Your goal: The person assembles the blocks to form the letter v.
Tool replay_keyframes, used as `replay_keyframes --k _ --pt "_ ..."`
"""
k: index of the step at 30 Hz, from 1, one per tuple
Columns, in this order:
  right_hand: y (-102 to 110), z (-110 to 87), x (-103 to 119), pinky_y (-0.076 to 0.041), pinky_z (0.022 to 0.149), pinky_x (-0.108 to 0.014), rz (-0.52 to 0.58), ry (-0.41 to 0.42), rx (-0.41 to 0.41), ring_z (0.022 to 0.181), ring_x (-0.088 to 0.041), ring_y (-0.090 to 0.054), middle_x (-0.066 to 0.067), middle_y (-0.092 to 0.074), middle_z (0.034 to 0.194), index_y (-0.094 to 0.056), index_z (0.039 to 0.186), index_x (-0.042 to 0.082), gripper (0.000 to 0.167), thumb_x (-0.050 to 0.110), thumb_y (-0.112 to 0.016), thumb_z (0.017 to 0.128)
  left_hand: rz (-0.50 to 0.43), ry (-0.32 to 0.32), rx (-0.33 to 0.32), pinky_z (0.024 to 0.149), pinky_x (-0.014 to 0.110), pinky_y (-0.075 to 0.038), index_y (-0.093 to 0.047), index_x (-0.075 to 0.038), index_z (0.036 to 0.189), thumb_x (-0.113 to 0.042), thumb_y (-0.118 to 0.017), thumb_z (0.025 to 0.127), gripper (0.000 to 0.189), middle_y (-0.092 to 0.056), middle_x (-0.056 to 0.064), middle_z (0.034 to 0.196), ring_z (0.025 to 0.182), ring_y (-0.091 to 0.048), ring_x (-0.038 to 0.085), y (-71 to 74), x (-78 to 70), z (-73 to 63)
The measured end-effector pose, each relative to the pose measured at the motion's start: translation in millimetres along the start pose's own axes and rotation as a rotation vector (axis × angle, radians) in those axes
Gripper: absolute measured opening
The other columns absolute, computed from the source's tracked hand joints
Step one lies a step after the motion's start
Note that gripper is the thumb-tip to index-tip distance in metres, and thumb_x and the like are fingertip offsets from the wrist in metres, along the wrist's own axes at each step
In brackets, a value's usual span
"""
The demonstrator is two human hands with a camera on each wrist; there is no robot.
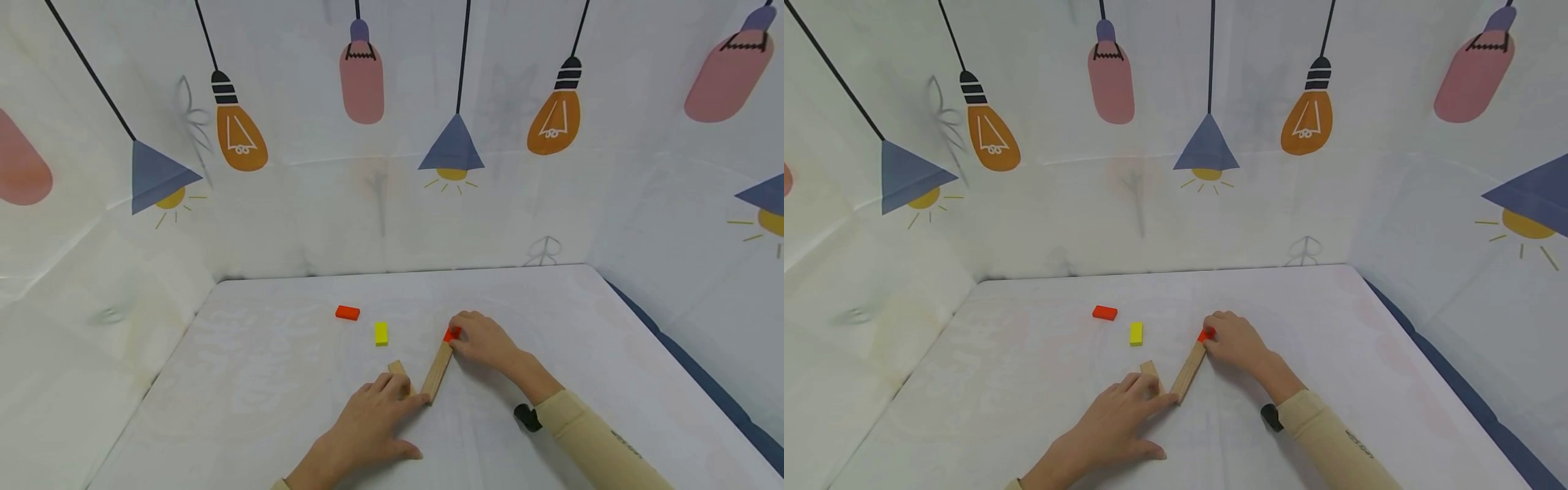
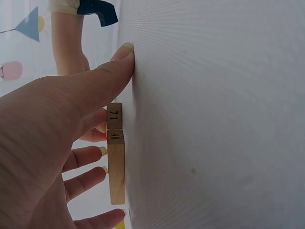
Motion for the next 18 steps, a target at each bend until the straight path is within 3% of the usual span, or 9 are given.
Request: replay_keyframes --k 8,18 --pt "0.8 -1.7 1.8 -0.051 0.081 -0.042 -0.001 0.003 -0.006 0.094 -0.022 -0.061 -0.002 -0.069 0.105 -0.068 0.094 0.015 0.011 0.018 -0.072 0.085 0.011 -0.008 -0.016 0.08 0.029 -0.048 -0.053 -0.04 0.139 -0.072 -0.069 0.073 0.076 -0.045 -0.01 0.119 0.113 -0.042 0.009 0.5 0.2 -1.0" --pt "1.9 -2.7 2.7 -0.05 0.081 -0.041 0.002 0.007 -0.016 0.094 -0.022 -0.06 -0.002 -0.069 0.105 -0.067 0.093 0.016 0.009 0.018 -0.072 0.085 -0.011 0.004 0.029 0.08 0.028 -0.047 -0.051 -0.04 0.141 -0.072 -0.067 0.075 0.075 -0.045 -0.01 0.12 0.113 -0.042 0.01 -0.2 0.0 0.0"
Point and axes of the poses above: each hand's wrist, its own z-axis towards the middle knuckle, its own y-axis out of the back of the hand, x = y × z, the point moved 4 cm from there along z, towards the middle knuckle
